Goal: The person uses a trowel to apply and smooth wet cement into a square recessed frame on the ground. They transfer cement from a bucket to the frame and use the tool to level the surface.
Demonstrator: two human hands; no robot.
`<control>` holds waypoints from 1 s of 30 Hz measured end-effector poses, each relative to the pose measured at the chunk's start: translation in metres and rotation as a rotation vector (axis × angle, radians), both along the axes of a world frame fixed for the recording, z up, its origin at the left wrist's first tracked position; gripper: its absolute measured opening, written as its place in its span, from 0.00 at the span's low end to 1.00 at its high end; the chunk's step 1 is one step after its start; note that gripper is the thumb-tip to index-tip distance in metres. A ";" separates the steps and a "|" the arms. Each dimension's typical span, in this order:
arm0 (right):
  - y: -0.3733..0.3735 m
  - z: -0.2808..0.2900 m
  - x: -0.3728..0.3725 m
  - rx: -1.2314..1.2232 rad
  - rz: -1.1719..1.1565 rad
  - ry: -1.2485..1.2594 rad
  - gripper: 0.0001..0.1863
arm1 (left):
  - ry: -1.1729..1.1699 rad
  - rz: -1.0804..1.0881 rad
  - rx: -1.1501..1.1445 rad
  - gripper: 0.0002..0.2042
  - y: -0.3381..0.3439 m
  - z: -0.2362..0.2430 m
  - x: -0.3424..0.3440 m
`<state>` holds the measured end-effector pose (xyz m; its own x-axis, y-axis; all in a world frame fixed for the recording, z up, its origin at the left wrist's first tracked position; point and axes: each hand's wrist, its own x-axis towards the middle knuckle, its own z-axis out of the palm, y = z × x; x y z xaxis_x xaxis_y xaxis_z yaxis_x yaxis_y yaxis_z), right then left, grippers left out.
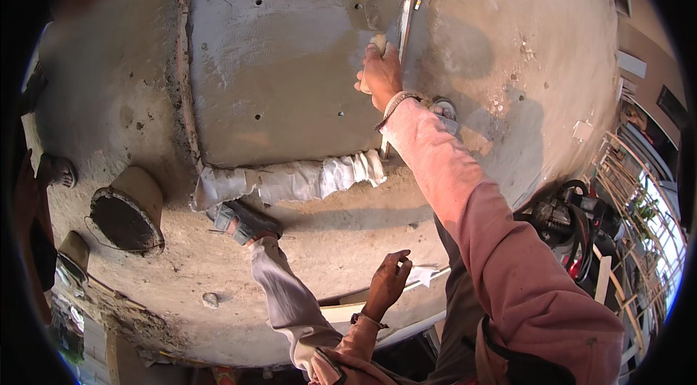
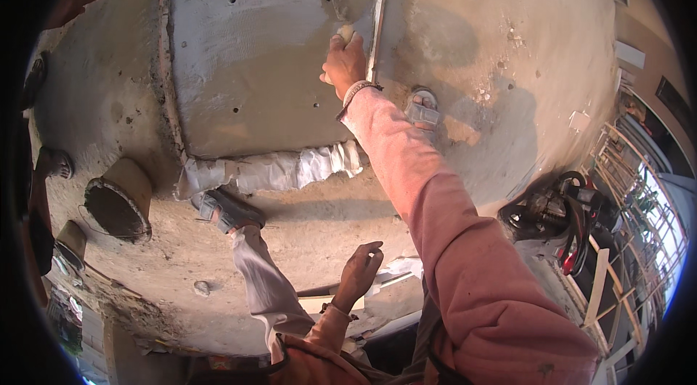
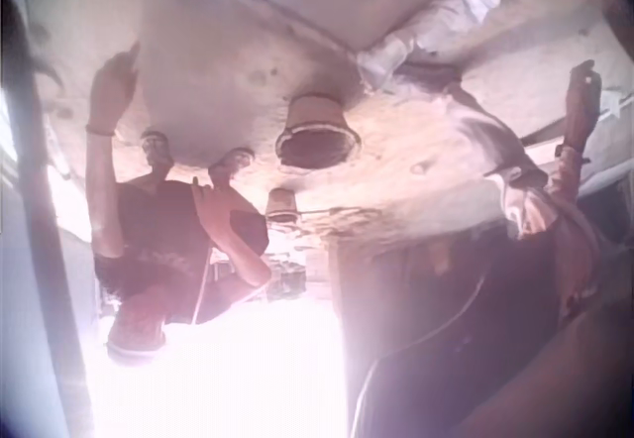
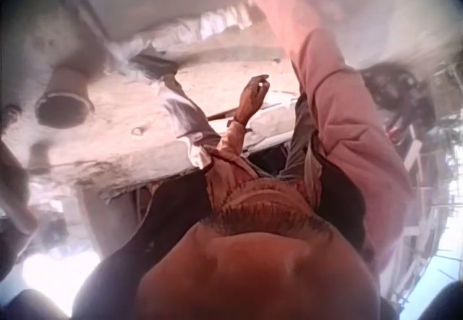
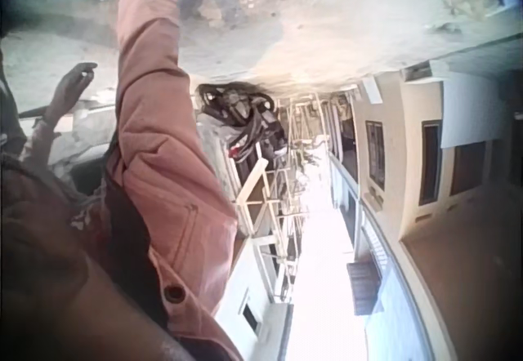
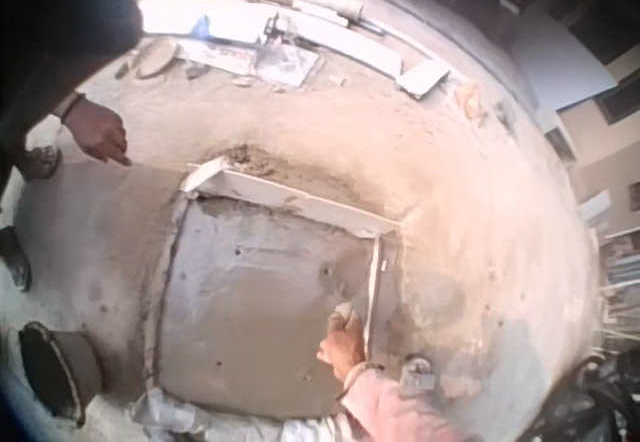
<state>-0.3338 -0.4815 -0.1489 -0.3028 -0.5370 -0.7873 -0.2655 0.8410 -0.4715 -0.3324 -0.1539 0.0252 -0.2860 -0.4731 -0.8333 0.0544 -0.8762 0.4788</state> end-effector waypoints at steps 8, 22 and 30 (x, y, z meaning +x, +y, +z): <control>-0.006 -0.005 0.026 -0.006 -0.110 -0.058 0.14 | 0.026 0.077 0.020 0.14 -0.009 -0.001 0.009; -0.009 -0.013 0.144 -0.039 -0.073 -0.262 0.16 | 0.056 0.131 0.020 0.16 -0.021 0.000 0.031; -0.005 -0.023 0.098 -0.055 -0.157 -0.111 0.14 | 0.095 0.208 0.023 0.17 -0.025 0.000 0.040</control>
